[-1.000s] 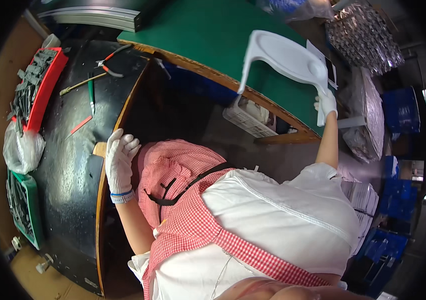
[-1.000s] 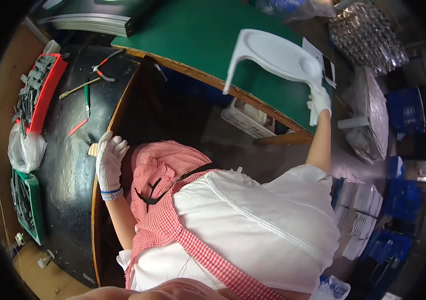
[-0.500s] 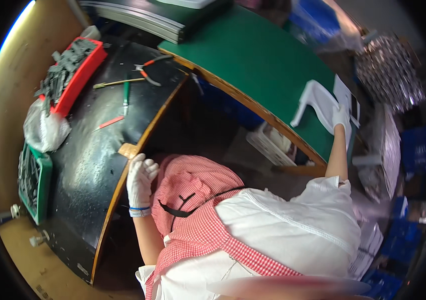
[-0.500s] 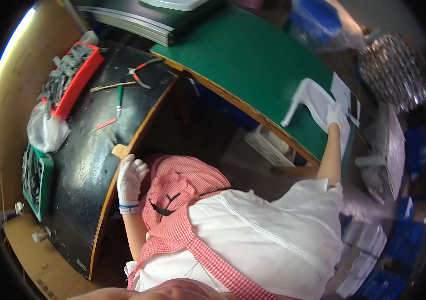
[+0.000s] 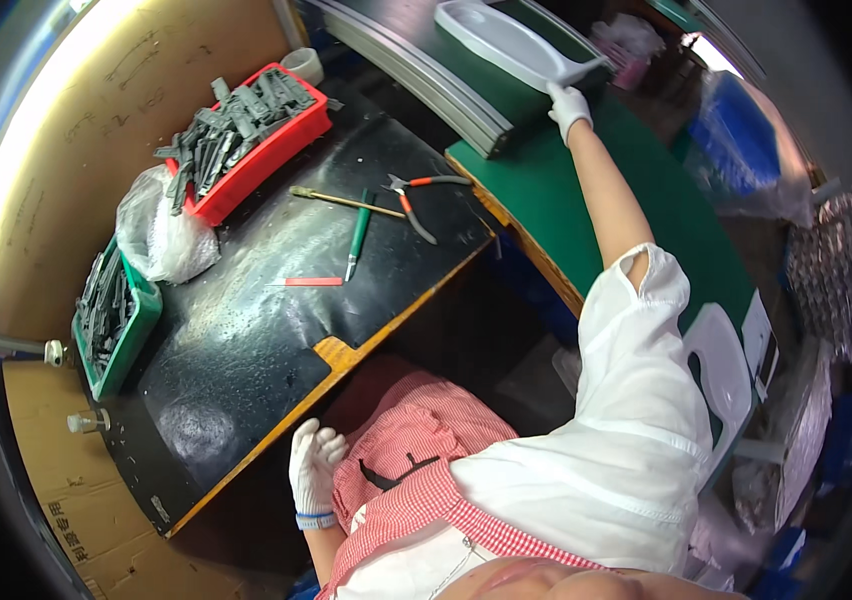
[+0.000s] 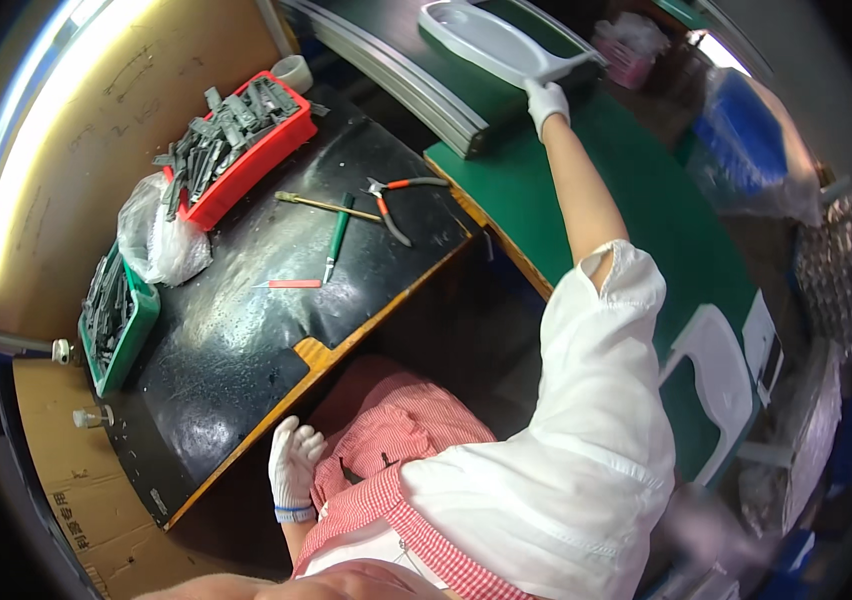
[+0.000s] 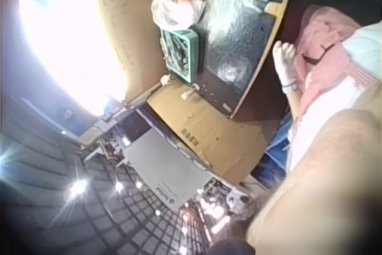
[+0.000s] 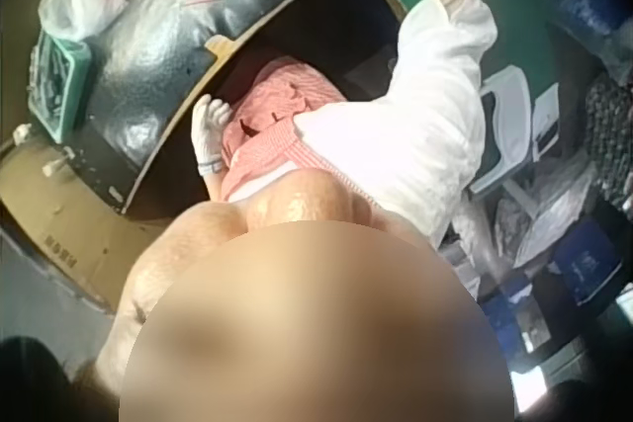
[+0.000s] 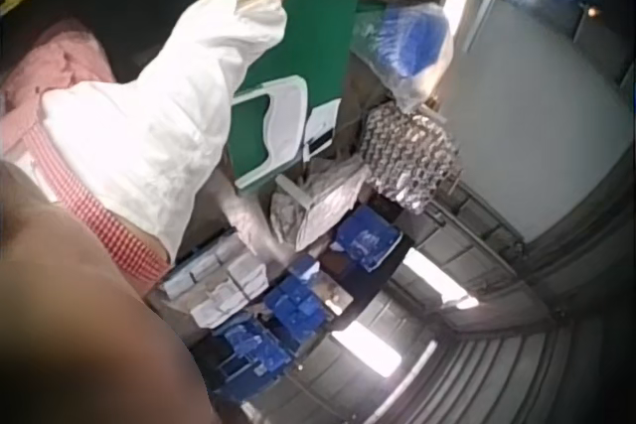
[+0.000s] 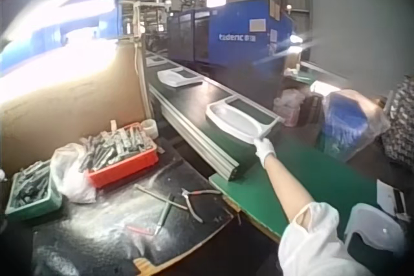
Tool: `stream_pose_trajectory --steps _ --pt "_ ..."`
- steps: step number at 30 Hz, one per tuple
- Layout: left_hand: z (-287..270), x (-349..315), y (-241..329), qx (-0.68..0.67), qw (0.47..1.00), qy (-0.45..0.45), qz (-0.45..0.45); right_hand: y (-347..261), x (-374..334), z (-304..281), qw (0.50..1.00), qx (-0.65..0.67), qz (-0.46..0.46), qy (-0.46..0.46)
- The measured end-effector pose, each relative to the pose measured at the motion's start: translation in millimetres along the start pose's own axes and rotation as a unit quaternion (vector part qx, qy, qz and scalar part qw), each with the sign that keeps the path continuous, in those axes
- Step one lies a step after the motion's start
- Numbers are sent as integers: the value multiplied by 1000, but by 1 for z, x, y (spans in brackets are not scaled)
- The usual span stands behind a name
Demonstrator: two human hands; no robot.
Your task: The recorder is using a small hand tool to remove excess plastic material from white injection-molded components at a factory workstation.
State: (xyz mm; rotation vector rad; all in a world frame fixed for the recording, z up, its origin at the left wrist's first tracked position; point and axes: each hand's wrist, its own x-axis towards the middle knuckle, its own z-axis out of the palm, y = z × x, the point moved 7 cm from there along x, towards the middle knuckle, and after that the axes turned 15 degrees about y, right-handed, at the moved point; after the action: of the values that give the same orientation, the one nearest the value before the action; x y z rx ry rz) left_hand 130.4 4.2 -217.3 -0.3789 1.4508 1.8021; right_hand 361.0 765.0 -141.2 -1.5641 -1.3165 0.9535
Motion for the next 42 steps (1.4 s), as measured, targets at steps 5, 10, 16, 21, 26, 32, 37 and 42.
stream_pose_trajectory --steps 5,10,16,21,26,32,37,42 --pt "-46 -12 -9 -64 996 56 -4 5 47 14 921 289 219 140" --pt "-50 -19 -3 -16 994 101 32 -47 12 57 862 445 238 56" --pt "-11 -7 27 86 991 51 88 -144 -175 45 909 403 -23 -102" --pt "13 -6 70 -23 985 -69 153 -169 -316 51 837 25 -517 -180" --pt "67 -37 90 -316 893 -310 75 -159 -500 54 541 227 -718 -374" --pt "-2 25 54 -446 895 -18 22 -109 -538 105 487 117 -815 -293" --pt "-21 39 52 -447 891 52 57 -60 -397 136 712 -396 -566 -128" --pt "-12 48 42 -435 895 78 63 -7 -327 121 750 -528 -350 -191"
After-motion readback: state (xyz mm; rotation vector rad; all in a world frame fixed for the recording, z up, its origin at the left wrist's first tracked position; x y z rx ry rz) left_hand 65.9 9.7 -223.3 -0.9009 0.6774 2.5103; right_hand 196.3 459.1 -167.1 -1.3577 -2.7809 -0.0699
